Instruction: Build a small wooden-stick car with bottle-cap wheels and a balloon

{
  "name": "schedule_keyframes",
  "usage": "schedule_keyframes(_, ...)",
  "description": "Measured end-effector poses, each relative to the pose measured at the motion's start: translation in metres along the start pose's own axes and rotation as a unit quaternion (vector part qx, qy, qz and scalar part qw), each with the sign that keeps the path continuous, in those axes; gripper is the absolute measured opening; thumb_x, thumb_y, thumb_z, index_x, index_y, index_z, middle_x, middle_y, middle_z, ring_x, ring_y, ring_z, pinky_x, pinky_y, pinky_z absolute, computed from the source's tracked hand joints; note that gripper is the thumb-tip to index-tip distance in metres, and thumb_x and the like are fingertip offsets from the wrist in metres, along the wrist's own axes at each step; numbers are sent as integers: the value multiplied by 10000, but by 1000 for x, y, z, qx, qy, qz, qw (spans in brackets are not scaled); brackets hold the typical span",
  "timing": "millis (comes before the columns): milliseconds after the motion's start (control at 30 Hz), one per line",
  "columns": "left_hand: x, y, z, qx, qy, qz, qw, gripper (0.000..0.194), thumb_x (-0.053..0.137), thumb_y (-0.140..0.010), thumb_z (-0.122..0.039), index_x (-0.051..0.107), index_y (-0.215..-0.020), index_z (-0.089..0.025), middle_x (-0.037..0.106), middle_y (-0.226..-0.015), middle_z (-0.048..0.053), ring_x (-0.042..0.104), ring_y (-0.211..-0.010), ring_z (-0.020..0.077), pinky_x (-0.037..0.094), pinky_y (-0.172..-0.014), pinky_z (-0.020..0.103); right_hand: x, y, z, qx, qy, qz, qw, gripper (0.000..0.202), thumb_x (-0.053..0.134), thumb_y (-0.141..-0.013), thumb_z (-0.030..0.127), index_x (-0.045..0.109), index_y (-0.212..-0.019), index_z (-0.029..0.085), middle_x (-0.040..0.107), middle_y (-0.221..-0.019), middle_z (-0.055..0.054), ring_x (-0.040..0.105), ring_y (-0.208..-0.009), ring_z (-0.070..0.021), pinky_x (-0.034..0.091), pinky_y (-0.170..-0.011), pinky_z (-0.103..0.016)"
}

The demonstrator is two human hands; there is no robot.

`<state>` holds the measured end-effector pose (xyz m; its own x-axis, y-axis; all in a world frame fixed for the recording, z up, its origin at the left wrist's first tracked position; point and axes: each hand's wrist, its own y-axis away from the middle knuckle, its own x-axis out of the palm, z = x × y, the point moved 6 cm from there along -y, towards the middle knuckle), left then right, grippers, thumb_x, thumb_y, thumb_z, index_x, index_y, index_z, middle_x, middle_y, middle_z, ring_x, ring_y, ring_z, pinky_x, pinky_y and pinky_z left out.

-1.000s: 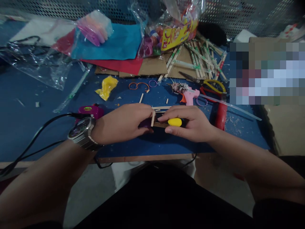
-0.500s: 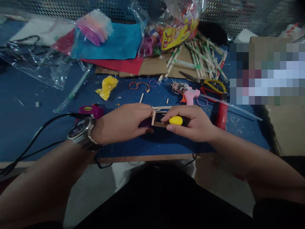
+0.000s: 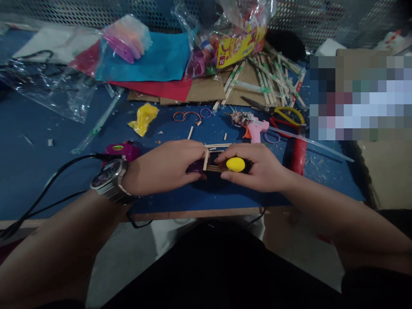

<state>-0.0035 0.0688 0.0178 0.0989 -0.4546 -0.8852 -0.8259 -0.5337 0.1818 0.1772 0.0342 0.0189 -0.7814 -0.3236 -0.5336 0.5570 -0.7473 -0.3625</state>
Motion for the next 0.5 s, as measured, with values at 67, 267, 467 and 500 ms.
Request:
schedule_keyframes(67, 0, 0, 0, -3, -4, 4, 1000, 100, 757, -969, -224, 662, -994, -204, 732, -1052, 42, 686, -972, 231, 453, -824, 317, -1, 0, 0, 3, -10, -5, 1000, 339, 856, -975, 396, 780, -1200, 154, 851, -1130, -85, 792, -966, -164, 583, -869, -252)
schedule_keyframes(267, 1, 0, 0, -1, 0, 0, 1000, 88, 745, -962, -206, 672, -1011, -207, 730, -1061, 41, 685, -989, 233, 451, -840, 317, 2, 0, -3, 13, -10, 8, 1000, 232, 829, -1001, 396, 781, -1045, 173, 812, -973, -43, 753, -860, -144, 554, -813, -251)
schedule_keyframes(467, 1, 0, 0, 2, 8, 1, 1000, 91, 728, -960, -206, 685, -1040, -208, 731, -1075, 42, 689, -1002, 244, 448, -840, 320, 4, 0, -4, 18, -5, 13, 1000, 255, 832, -996, 429, 764, -987, 183, 788, -932, -43, 734, -850, -158, 548, -799, -266)
schedule_keyframes(500, 1, 0, 1, -1, 5, 1, 1000, 83, 732, -962, -216, 680, -1027, -206, 731, -1070, 44, 688, -993, 242, 448, -831, 320, 3, 0, -4, 14, -8, 7, 1000, 263, 844, -986, 430, 770, -1029, 181, 799, -965, -48, 740, -870, -159, 550, -810, -265)
